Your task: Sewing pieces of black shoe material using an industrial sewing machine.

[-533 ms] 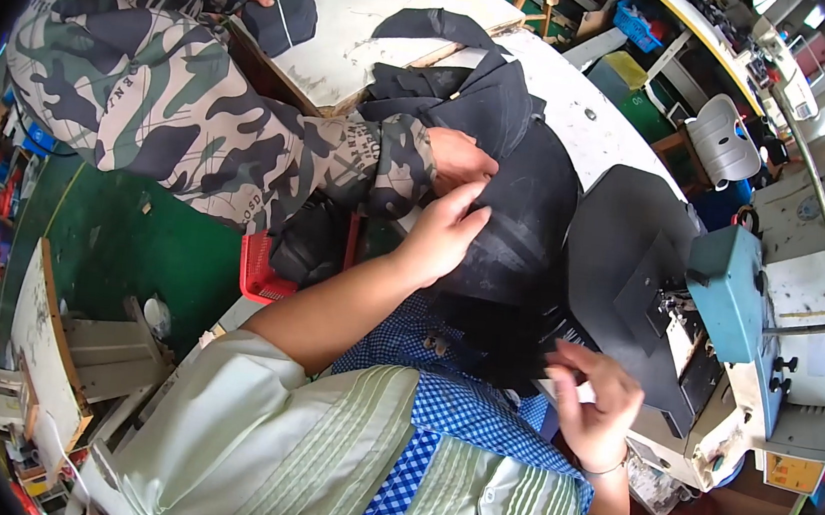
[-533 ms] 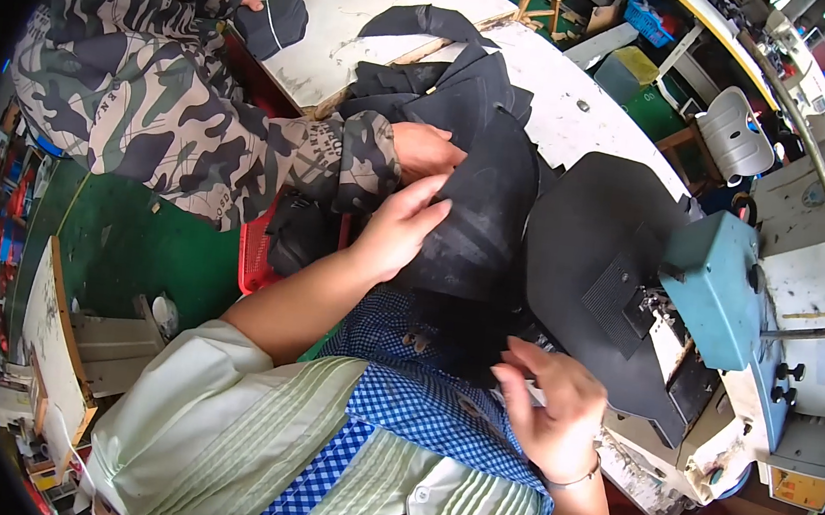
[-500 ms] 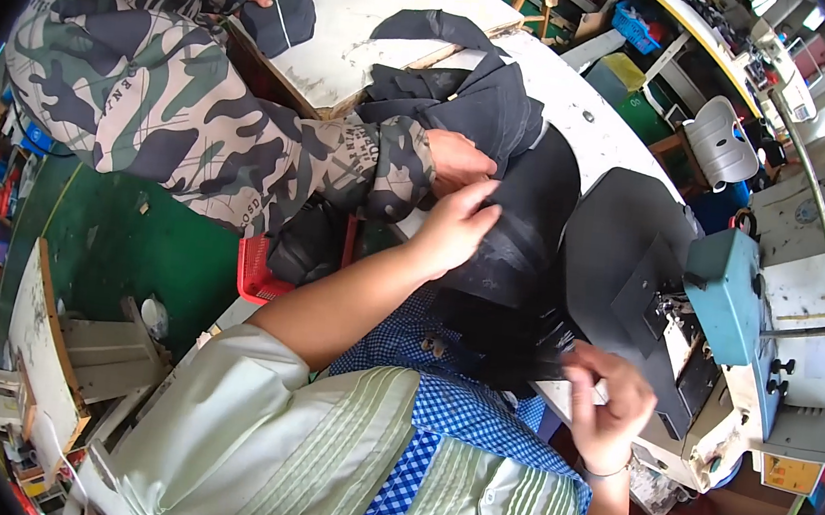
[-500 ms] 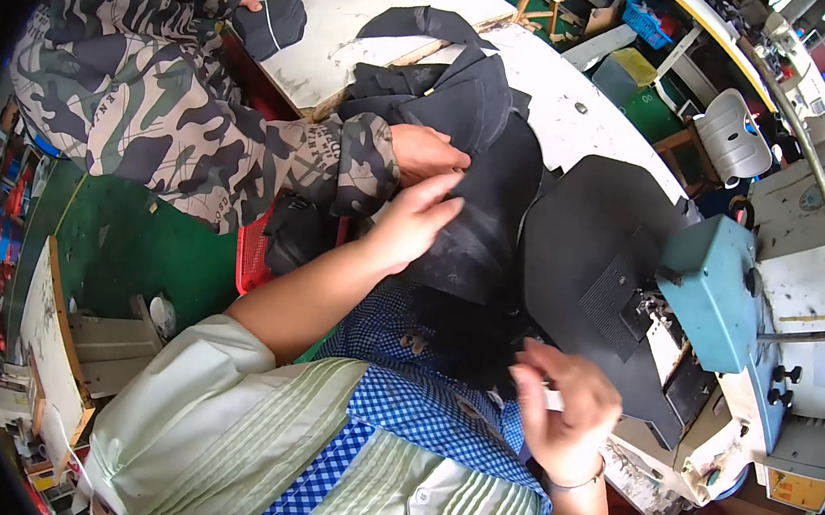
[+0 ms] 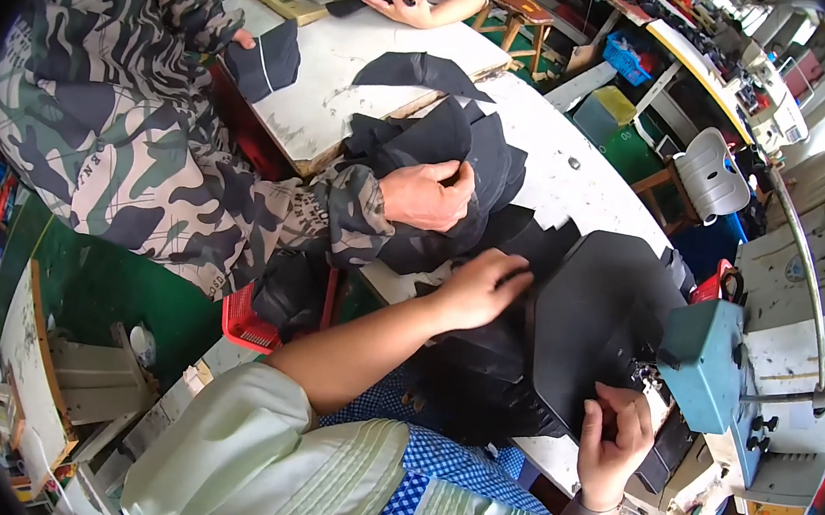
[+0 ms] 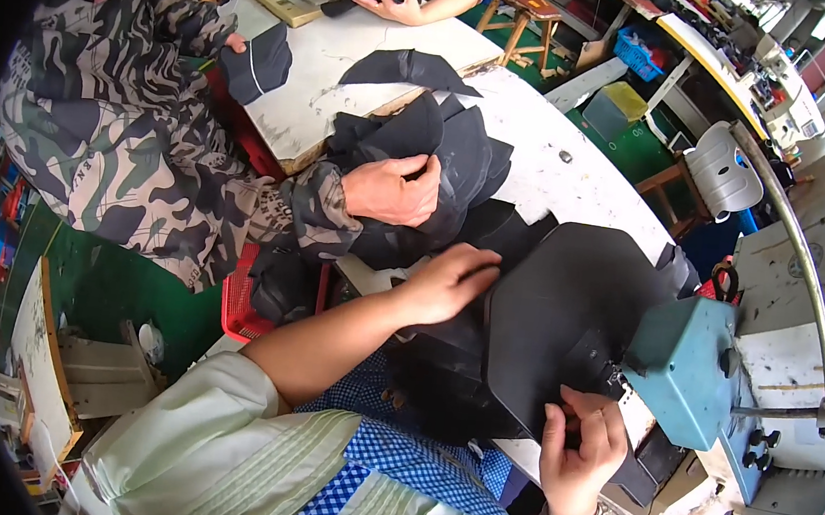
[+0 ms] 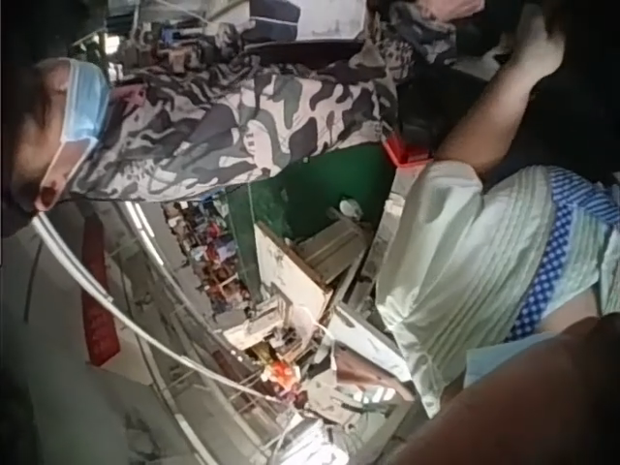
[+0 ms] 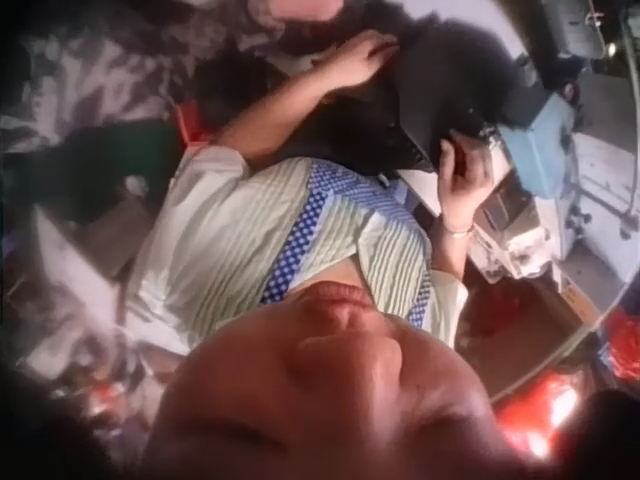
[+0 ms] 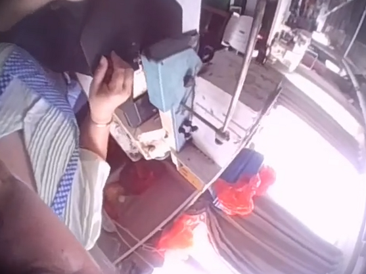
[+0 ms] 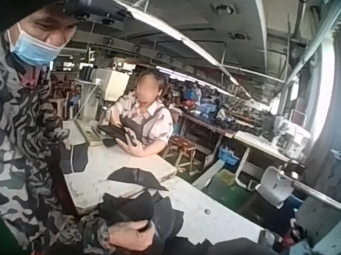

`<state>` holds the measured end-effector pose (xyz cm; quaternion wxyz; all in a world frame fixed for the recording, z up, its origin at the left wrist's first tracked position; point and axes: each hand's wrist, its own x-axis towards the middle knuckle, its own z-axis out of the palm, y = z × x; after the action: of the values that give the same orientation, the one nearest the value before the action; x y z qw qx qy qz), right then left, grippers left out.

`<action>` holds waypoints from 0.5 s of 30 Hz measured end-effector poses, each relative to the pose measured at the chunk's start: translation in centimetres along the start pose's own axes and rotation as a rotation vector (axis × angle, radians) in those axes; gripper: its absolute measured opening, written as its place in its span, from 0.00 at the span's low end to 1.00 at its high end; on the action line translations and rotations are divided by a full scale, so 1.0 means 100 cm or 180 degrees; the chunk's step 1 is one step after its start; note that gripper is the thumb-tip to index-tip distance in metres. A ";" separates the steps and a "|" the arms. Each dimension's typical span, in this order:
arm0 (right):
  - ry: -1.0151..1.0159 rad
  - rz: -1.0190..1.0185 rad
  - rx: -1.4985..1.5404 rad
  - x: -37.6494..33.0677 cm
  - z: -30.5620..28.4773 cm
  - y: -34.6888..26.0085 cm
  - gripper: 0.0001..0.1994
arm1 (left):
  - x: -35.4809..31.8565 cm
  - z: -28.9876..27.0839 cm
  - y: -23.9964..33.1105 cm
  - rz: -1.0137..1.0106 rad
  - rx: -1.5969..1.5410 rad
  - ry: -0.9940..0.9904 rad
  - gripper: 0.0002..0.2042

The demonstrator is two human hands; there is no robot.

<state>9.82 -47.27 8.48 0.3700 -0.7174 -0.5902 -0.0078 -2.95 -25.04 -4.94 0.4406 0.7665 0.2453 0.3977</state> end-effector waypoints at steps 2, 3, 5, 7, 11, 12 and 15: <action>-0.0042 0.0079 0.0112 -0.001 -0.001 -0.002 0.08 | -0.009 0.007 0.004 0.0210 0.0269 -0.0383 0.19; -0.0084 0.0141 0.0094 -0.003 -0.003 0.000 0.08 | -0.010 0.006 0.015 0.0334 0.0641 -0.0435 0.21; -0.0114 0.0161 0.0050 -0.003 -0.003 -0.001 0.08 | -0.011 0.001 0.020 0.0860 0.0989 -0.0095 0.22; -0.0077 0.0094 0.0117 -0.006 -0.002 0.002 0.08 | 0.001 -0.014 0.040 0.0803 0.1052 0.0220 0.26; -0.0187 0.0269 0.0143 -0.003 -0.002 0.005 0.08 | 0.056 -0.059 0.071 0.0392 0.2965 0.0960 0.22; -0.0173 0.0353 0.0180 -0.003 -0.002 0.003 0.08 | 0.076 -0.073 0.073 0.0346 0.3143 0.0884 0.15; -0.0139 0.0155 0.0176 0.001 -0.004 0.002 0.09 | 0.123 -0.117 0.072 -0.0815 0.3023 -0.0465 0.23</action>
<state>10.20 -47.43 8.72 0.3768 -0.7211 -0.5805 0.0331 -5.51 -14.00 9.62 0.1042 0.8722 0.4600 0.1301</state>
